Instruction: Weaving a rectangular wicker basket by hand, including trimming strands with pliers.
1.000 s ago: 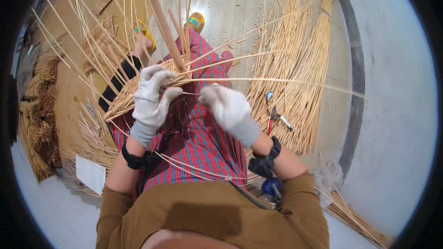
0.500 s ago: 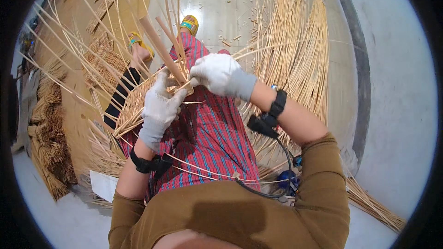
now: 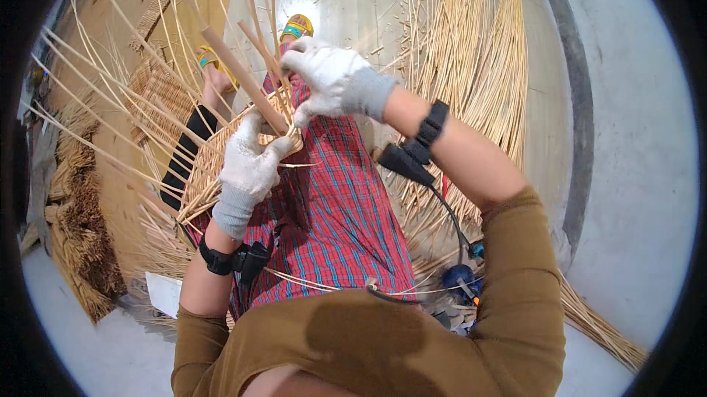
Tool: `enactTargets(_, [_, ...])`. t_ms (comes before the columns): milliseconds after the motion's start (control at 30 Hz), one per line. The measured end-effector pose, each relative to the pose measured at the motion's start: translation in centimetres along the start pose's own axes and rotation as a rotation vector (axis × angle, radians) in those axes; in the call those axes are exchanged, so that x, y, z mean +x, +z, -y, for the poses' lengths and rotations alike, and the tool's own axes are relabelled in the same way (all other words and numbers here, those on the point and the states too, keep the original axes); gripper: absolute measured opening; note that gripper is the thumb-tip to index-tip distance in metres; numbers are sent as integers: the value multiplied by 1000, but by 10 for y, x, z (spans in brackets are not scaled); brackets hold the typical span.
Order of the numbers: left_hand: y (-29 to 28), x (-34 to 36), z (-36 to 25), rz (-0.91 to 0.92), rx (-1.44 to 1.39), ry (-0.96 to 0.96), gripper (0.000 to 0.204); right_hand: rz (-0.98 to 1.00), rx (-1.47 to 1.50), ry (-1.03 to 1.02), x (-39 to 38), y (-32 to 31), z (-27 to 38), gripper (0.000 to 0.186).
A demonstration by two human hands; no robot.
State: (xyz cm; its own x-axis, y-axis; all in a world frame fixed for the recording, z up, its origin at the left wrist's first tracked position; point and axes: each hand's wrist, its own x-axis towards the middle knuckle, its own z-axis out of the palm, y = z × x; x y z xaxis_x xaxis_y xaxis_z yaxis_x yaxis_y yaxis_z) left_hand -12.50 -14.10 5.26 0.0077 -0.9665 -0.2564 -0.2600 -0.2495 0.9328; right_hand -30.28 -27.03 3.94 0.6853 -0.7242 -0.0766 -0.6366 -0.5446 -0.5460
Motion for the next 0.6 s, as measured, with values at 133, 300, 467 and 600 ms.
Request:
enactTargets(133, [-4,0,11,-23,50,18,33,-145,23,-414,34,30,-23,94])
enactTargets(300, [-4,0,9,4,80,-106,34,-175,82,-385,28,33,-27,94])
enactTargets(467, [-20,-13,-17,-115,108,-27,45,-573,-139,-295,-38,8,35,76])
enactTargets(600, [-57,-64,-36,-49,-274,99,52,-841,-252,-485,-76,35,53,81])
